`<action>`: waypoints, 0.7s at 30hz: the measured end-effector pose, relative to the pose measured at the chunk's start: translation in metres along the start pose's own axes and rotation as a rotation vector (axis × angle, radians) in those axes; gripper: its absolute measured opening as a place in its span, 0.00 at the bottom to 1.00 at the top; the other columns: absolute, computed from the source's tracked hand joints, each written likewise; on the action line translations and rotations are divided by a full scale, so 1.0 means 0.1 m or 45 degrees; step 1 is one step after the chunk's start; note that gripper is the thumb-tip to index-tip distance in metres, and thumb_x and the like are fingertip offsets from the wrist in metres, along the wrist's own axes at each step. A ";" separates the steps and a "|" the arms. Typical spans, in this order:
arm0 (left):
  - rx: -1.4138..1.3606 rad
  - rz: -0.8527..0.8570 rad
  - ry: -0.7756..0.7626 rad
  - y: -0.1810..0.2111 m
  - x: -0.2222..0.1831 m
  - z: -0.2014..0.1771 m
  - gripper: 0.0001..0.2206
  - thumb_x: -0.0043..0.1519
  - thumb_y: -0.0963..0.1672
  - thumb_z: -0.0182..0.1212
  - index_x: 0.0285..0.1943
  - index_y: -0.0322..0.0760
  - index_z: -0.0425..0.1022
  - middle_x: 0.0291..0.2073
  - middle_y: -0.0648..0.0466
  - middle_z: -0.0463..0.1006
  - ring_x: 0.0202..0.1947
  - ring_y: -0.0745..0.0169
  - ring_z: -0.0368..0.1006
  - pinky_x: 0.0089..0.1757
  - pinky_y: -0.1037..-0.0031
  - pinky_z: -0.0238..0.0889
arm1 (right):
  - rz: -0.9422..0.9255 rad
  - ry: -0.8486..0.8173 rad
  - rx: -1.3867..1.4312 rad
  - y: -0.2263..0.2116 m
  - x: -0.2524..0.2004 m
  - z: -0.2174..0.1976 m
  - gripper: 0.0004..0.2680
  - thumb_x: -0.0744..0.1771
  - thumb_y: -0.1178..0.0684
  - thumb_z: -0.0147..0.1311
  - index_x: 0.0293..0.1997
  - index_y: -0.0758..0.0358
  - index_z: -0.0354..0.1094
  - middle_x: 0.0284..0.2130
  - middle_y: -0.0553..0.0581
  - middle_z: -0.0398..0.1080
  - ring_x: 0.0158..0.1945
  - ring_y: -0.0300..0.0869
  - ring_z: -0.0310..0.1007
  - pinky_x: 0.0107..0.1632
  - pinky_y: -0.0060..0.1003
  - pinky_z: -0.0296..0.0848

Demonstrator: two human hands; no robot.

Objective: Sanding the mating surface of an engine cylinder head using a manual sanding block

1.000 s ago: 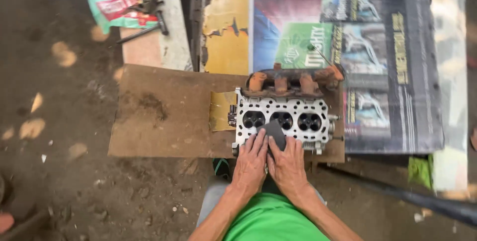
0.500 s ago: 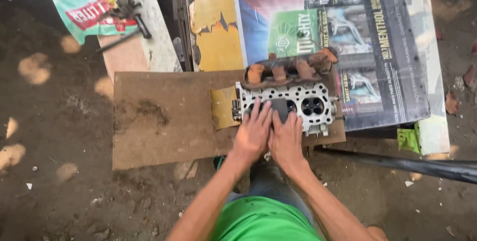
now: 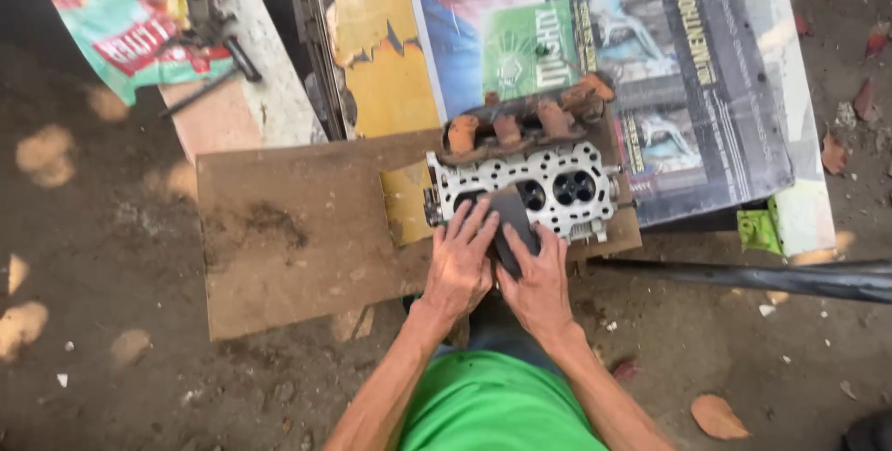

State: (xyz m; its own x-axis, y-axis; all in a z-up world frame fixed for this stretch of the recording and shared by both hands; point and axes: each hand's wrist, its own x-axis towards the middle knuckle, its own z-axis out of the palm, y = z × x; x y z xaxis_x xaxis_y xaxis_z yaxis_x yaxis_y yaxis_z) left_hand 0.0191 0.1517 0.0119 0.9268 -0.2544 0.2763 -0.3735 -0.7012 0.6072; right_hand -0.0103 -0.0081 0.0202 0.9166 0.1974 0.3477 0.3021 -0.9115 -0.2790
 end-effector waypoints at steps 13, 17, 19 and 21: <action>-0.512 -0.307 -0.083 0.07 0.50 -0.05 0.13 0.54 0.35 0.61 0.48 0.24 0.78 0.42 0.43 0.70 0.42 0.47 0.70 0.44 0.65 0.70 | 0.864 -0.026 0.602 -0.10 0.02 -0.32 0.13 0.68 0.55 0.52 0.59 0.68 0.71 0.53 0.62 0.65 0.37 0.42 0.68 0.40 0.34 0.70; -0.458 -0.180 -0.018 0.16 0.39 0.09 0.12 0.52 0.35 0.60 0.45 0.29 0.76 0.43 0.43 0.71 0.42 0.44 0.67 0.45 0.61 0.65 | 0.918 -0.074 0.544 -0.02 -0.15 -0.19 0.14 0.66 0.53 0.54 0.56 0.64 0.74 0.61 0.63 0.61 0.51 0.49 0.70 0.49 0.39 0.74; -0.546 -0.356 -0.115 0.28 0.36 0.00 0.15 0.52 0.34 0.59 0.49 0.28 0.77 0.47 0.45 0.71 0.45 0.49 0.69 0.47 0.65 0.68 | 1.368 0.171 1.271 0.06 -0.32 -0.04 0.15 0.63 0.65 0.61 0.56 0.71 0.66 0.45 0.66 0.78 0.43 0.44 0.79 0.46 0.32 0.77; -0.619 -0.402 -0.055 0.30 0.24 0.04 0.15 0.50 0.34 0.60 0.47 0.30 0.79 0.45 0.47 0.73 0.43 0.50 0.71 0.45 0.67 0.69 | 1.527 0.101 1.633 0.11 -0.40 -0.09 0.11 0.65 0.64 0.57 0.53 0.75 0.68 0.43 0.66 0.76 0.42 0.43 0.75 0.47 0.33 0.74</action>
State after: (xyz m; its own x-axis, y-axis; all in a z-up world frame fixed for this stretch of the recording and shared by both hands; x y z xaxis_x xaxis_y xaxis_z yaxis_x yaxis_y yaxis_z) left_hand 0.0304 0.1221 0.0340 0.9932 -0.1165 0.0015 -0.0441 -0.3637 0.9305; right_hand -0.0460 -0.0295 0.0113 0.7657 -0.3618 -0.5318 -0.4367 0.3147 -0.8428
